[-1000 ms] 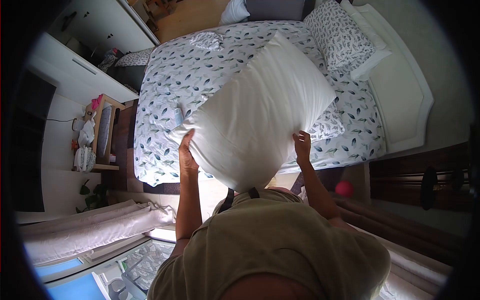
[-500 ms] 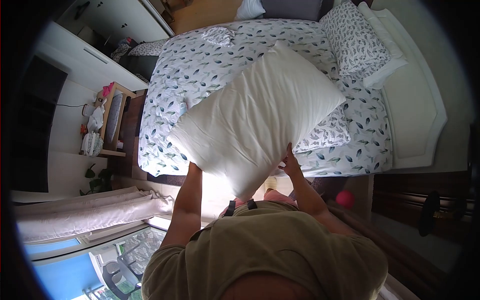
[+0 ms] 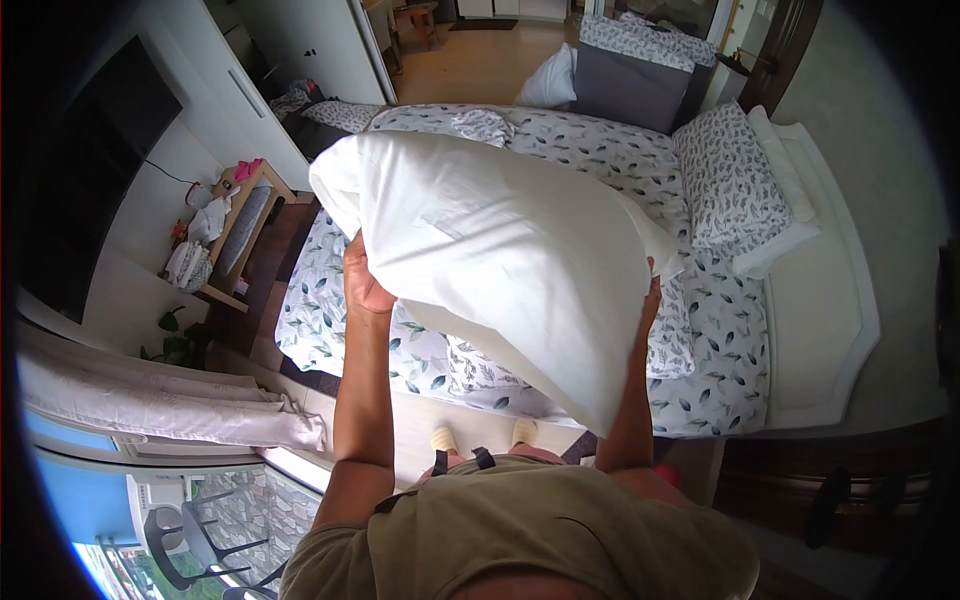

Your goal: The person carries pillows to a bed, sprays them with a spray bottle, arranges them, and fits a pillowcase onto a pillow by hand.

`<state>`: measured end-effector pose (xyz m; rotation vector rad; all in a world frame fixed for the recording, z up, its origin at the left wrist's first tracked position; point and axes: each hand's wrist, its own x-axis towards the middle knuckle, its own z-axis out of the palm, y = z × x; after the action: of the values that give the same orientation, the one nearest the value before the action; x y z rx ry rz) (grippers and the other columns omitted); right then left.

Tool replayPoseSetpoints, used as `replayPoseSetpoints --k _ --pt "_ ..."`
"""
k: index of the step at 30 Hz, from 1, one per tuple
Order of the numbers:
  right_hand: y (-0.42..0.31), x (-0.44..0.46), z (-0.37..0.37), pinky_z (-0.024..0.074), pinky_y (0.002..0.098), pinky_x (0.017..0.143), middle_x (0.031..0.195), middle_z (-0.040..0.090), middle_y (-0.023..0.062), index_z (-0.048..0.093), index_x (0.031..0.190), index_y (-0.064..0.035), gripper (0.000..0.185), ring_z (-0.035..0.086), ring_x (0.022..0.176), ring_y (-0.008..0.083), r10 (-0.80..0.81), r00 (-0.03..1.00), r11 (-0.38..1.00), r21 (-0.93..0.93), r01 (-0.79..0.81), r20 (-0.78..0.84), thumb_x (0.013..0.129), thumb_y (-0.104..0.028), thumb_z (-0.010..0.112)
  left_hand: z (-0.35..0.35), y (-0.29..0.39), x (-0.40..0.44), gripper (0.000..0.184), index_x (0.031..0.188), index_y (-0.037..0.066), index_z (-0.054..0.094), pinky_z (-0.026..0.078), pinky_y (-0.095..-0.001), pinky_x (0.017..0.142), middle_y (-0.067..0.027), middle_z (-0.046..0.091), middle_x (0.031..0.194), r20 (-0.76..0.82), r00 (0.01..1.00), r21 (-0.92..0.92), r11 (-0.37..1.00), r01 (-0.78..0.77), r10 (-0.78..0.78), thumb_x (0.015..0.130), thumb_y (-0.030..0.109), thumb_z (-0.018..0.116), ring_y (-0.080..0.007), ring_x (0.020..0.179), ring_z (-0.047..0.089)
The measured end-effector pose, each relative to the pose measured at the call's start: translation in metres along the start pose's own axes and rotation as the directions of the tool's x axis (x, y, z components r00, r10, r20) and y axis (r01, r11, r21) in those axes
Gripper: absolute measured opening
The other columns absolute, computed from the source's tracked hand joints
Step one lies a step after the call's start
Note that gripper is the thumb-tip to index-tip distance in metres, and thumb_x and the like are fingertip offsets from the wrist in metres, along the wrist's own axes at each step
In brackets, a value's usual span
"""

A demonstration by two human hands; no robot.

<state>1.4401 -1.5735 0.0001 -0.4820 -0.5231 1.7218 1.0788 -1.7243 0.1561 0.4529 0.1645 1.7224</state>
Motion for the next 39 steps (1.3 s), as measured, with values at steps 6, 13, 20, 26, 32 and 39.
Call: replayPoseSetpoints --k 6,13,20,26,32,39 --pt "0.055 0.008 0.098 0.0429 0.0361 0.091 0.120 0.050 0.0137 0.043 0.124 -0.0026 0.049 0.052 0.104 0.0249 0.193 0.966 0.978 -0.114 -0.175 0.174 0.094 -0.041 0.038 0.139 0.057 -0.065 0.033 0.115 -0.001 0.053 0.049 -0.0305 0.081 -0.0107 0.061 0.106 0.342 0.829 0.307 0.781 -0.543 0.442 0.088 0.019 0.057 -0.0178 0.091 0.061" --pt "0.191 -0.059 0.250 0.0405 0.0371 0.093 0.122 0.049 0.0136 0.043 0.126 -0.0027 0.053 0.051 0.106 0.0258 0.303 0.913 0.929 -0.300 -0.219 0.273 0.094 -0.045 0.035 0.160 0.141 -0.157 0.018 0.099 -0.002 0.063 0.046 -0.0216 0.072 -0.0012 0.062 0.091 0.539 0.587 0.841 -0.350 -0.412 0.604 0.084 0.009 0.062 -0.0107 0.079 0.058" --pt "0.240 -0.161 0.397 0.0375 0.0389 0.093 0.117 0.051 0.0169 0.044 0.126 -0.0014 0.060 0.051 0.103 0.0294 -0.282 0.671 0.578 -0.438 0.689 0.685 0.086 -0.045 0.054 0.085 0.236 -0.232 0.024 0.096 -0.001 0.063 0.045 -0.0263 0.068 -0.0081 0.063 0.082 0.163 0.601 0.987 -0.135 -0.092 0.783 0.089 0.021 0.058 -0.0173 0.074 0.058" --pt "0.392 -0.257 0.489 0.0398 0.0382 0.090 0.122 0.046 0.0171 0.036 0.129 -0.0017 0.072 0.049 0.108 0.0326 0.232 0.200 0.604 -0.302 0.737 0.952 0.065 -0.007 0.067 0.015 0.291 -0.294 0.020 0.099 -0.001 0.060 0.045 -0.0303 0.070 -0.0104 0.062 0.086 0.072 0.611 0.986 -0.149 0.076 0.789 0.088 0.015 0.057 -0.0204 0.077 0.057" --pt "0.504 -0.261 0.516 0.0405 0.0237 0.059 0.089 0.051 0.0091 0.047 0.116 -0.0039 0.034 0.050 0.064 0.0114 0.389 0.220 0.705 -0.443 0.554 0.895 0.082 -0.004 0.051 -0.029 0.354 -0.373 0.039 0.112 0.000 0.054 0.043 -0.0311 0.085 -0.0119 0.061 0.102 -0.130 0.669 0.910 -0.181 0.374 0.731 0.076 0.003 0.067 -0.0242 0.096 0.057" --pt "0.578 -0.292 0.578 0.0385 0.0322 0.077 0.095 0.048 0.0074 0.043 0.124 -0.0104 0.070 0.050 0.087 0.0212 0.261 -0.251 0.792 -0.058 0.608 0.932 0.066 -0.030 0.078 -0.108 0.443 -0.417 0.053 0.122 0.000 0.047 0.034 -0.0347 0.098 -0.0157 0.053 0.117 -0.018 0.581 0.800 -0.337 0.497 0.814 0.071 -0.009 0.056 -0.0310 0.113 0.046"
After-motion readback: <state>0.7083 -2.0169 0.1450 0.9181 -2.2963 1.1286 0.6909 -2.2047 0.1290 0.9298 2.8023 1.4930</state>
